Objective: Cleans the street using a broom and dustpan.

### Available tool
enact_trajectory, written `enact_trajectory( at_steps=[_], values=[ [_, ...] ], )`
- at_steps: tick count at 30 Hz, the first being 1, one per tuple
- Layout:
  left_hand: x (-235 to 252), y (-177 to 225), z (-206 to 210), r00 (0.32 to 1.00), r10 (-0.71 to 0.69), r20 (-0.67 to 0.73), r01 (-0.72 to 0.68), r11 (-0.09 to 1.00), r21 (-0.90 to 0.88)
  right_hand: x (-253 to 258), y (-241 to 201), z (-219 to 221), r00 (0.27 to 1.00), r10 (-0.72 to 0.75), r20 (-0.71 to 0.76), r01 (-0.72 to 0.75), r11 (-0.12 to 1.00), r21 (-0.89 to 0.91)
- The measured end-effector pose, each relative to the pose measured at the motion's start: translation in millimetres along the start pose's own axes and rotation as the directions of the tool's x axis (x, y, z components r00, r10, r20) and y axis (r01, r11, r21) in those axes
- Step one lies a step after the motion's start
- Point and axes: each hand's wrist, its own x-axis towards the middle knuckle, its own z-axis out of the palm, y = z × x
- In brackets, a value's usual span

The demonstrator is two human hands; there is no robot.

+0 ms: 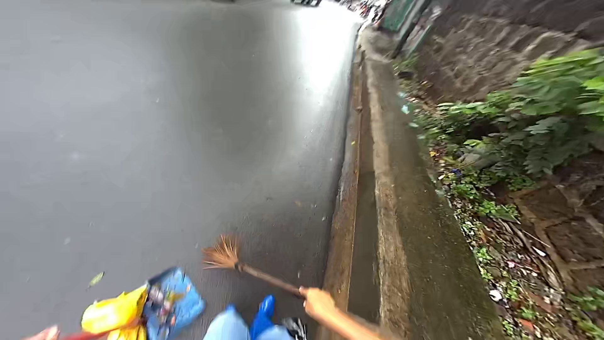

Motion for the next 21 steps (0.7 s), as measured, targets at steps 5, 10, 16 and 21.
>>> enact_trajectory(
  at_steps=[5,10,16,21],
  values=[
    [-15.8,-35.3,-1.2,0.806,-0.454,-0.380,0.466,0.882,-0.065,-25.0,70.5,-49.8,0.997,-0.079,-0.021,0.081,0.989,0.123],
    [-11.9,-60.6,0.9,0.792,-0.448,-0.415,0.441,0.890,-0.118,-23.4,46.7,-60.3,0.968,0.146,-0.202,-0.136,0.989,0.063],
    [-16.4,-70.5,2.1,0.836,-0.398,-0.378,0.394,0.915,-0.092,0.9,-47.9,-13.1,0.995,0.046,0.085,-0.033,0.989,-0.143],
    [5.9,15.3,23.5,0.807,-0.488,-0.333,0.466,0.872,-0.149,-35.7,-22.1,-23.7,0.984,-0.100,0.150,0.080,0.988,0.130]
  ],
)
